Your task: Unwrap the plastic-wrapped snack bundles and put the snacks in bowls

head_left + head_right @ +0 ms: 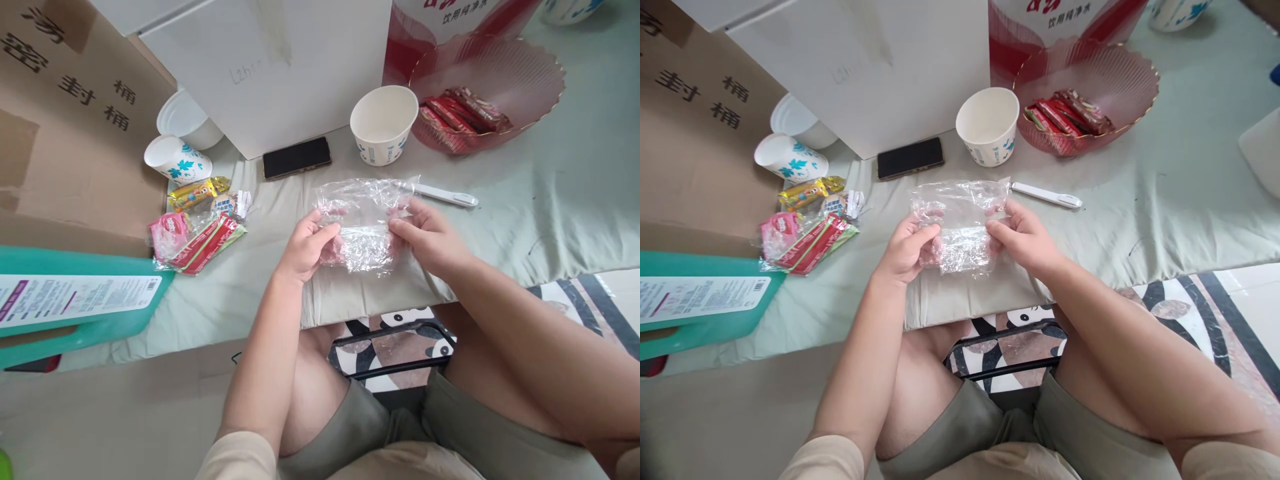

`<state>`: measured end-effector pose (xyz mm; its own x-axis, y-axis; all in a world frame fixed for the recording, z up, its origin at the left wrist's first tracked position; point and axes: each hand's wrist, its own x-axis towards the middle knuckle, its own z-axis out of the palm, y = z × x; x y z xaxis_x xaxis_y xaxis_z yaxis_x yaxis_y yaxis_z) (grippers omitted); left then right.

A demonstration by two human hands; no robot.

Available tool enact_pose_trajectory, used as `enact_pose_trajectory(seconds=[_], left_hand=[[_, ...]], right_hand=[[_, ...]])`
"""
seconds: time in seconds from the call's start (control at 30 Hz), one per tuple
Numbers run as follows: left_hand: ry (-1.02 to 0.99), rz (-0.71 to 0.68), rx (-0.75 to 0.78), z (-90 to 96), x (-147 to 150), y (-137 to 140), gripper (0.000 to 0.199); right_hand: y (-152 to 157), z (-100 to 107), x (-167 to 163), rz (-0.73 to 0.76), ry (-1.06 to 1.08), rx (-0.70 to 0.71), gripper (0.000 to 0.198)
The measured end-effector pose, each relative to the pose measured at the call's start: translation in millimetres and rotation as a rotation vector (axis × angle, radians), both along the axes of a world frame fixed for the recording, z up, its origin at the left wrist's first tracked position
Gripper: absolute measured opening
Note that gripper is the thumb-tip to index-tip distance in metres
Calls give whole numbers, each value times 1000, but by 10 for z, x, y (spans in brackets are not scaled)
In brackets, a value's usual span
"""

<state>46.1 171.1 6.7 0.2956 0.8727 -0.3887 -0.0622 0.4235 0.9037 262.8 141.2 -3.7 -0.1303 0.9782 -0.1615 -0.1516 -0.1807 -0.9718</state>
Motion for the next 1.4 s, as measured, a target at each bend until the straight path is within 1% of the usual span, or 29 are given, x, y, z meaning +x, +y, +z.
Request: enact_pose_trajectory(seconds=[0.07, 0.2, 0.27, 0.33, 0.37, 0.43, 0.47, 0.5, 0.57, 0.6, 0.63, 0.67, 0.73, 0.77, 0.8, 0.83, 0.87, 0.93, 0.97, 1.0, 1.03, 1.1, 1.13, 1.2, 1.27, 1.3, 1.33, 1.37, 1.4], left_hand=[[-49, 16, 3, 13, -20, 8, 36], [-109, 34, 33, 25, -46, 36, 18], [-100, 25, 73, 2, -45, 52, 23], [-8, 41, 157, -55, -24, 63, 27], [77, 60, 217, -94, -6, 66, 22], [262, 100, 335, -180, 41, 69, 9], [325, 111, 381, -221, 66, 72, 9], [357, 114, 416, -255, 88, 76, 12], [350, 121, 477, -298, 115, 93, 15], [353, 149, 527, -306, 118, 104, 18], [380, 211, 595, -305, 115, 114, 20], [432, 312, 676, -296, 108, 121, 21], [552, 548, 823, -260, 99, 113, 17], [585, 620, 863, -236, 105, 93, 13], [582, 625, 873, -212, 123, 62, 9], [538, 556, 854, -188, 153, 22, 8], [463, 435, 810, -166, 194, -26, 14], [274, 153, 664, -131, 293, -123, 32], [191, 38, 577, -119, 340, -162, 38], [129, -44, 495, -110, 380, -191, 39], [88, -88, 428, -104, 407, -208, 39], [56, -95, 345, -101, 424, -205, 36], [50, -72, 324, -103, 415, -192, 35], [32, -31, 284, -112, 378, -157, 33], [11, -28, 245, -122, 336, -128, 32], [3, -43, 229, -124, 320, -119, 32], [0, -63, 215, -124, 308, -112, 33], [1, -78, 205, -121, 301, -108, 35], [6, -83, 197, -115, 299, -106, 36]], right_hand=[[3, 11, 22, -32, 49, 33, 26], [13, 67, 71, -62, 85, 77, 20], [19, 89, 107, -39, 78, 73, 29], [24, 88, 138, -27, 7, 51, 40], [27, 78, 148, -29, -58, 36, 41], [34, 39, 152, -66, -182, 8, 30], [39, 14, 147, -102, -206, -4, 21], [44, -11, 139, -139, -194, -16, 21], [56, -55, 118, -171, -102, -44, 35], [61, -70, 108, -158, -63, -54, 36], [65, -79, 99, -137, -44, -57, 32], [67, -81, 92, -125, -45, -50, 27], [63, -70, 76, -158, -82, -14, 22], [55, -59, 66, -187, -104, 3, 21], [44, -46, 53, -206, -117, 16, 22], [29, -31, 36, -207, -115, 25, 23], [12, -16, 15, -186, -92, 33, 25], [-25, 13, -35, -94, 15, 44, 31], [-42, 26, -61, -39, 86, 45, 34], [-56, 38, -84, 13, 152, 43, 36], [-67, 48, -100, 50, 200, 39, 37], [-74, 60, -111, 56, 205, 30, 34], [-70, 62, -104, 19, 157, 34, 31], [-52, 57, -71, -111, 6, 72, 27], [-29, 49, -34, -187, -104, 115, 33], [-20, 47, -19, -163, -118, 118, 41], [-15, 49, -11, -98, -118, 104, 46], [-15, 55, -9, -18, -121, 77, 46], [-19, 64, -12, 42, -140, 50, 40]])
